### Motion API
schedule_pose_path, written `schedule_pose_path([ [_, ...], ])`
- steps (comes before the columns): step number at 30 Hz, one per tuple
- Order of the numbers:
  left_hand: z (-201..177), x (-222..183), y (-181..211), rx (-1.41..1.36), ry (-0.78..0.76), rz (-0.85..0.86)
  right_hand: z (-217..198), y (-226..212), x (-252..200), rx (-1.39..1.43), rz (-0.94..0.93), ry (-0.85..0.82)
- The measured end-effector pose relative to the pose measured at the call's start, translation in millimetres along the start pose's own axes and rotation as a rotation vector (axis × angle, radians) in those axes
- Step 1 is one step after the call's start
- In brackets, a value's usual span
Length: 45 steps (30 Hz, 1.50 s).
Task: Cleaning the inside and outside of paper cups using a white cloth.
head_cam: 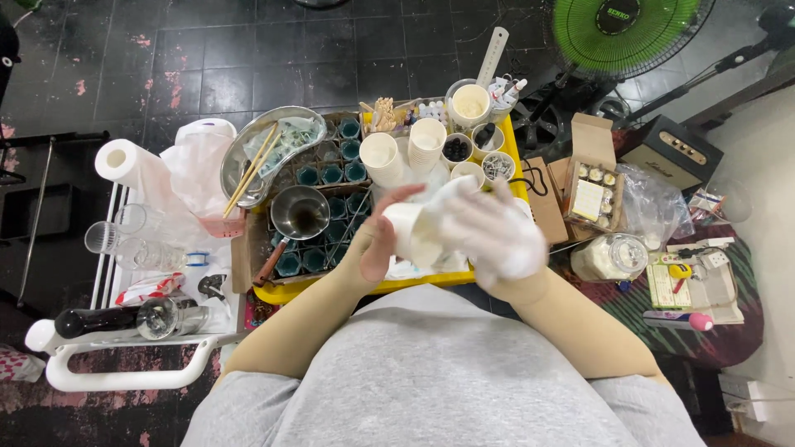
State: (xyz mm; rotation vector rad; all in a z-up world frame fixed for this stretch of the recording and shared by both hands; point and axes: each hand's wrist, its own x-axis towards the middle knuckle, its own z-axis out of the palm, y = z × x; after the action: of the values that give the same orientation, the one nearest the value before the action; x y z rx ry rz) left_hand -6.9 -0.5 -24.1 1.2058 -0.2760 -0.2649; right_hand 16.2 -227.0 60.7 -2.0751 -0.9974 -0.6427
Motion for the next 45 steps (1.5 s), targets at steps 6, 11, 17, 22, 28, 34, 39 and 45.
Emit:
schedule_pose_path([
  [6,7.9,-1.0,8.2,0.002,0.023,0.173,20.0,11.3,-3.1,0.094,-0.188,-0.040],
  [11,7.2,-3.9,21.1,0.218,0.048,0.352,25.6,5.0,-13.2,0.335,0.086,-0.017],
  [17,-14.0,13.8,5.6,1.054,0.202,0.869,34.4,7.5,-19.4,0.644,0.636,-0.099],
  [22,-28.5,30.4,10.8,1.255,0.251,1.067,31.8,16.7,-22.3,1.127,1.036,-0.030],
  [28,-37.2,50.9,13.6,1.415,0.223,1.383,6.4,39.4,-45.0,1.448,1.237,0.111],
  [34,-45.7,56.1,-9.1,1.284,0.465,0.809,-29.6,54.6,-69.3,1.407,1.111,0.240],
  [39,-68.6,84.6,-70.6,0.974,0.602,0.411,-47.5,61.1,-85.7,1.407,1.096,0.430],
  [45,-96.6,101.6,-123.7,1.338,0.718,0.224,-46.5,69.6,-106.7,1.355,1.122,0.466],
])
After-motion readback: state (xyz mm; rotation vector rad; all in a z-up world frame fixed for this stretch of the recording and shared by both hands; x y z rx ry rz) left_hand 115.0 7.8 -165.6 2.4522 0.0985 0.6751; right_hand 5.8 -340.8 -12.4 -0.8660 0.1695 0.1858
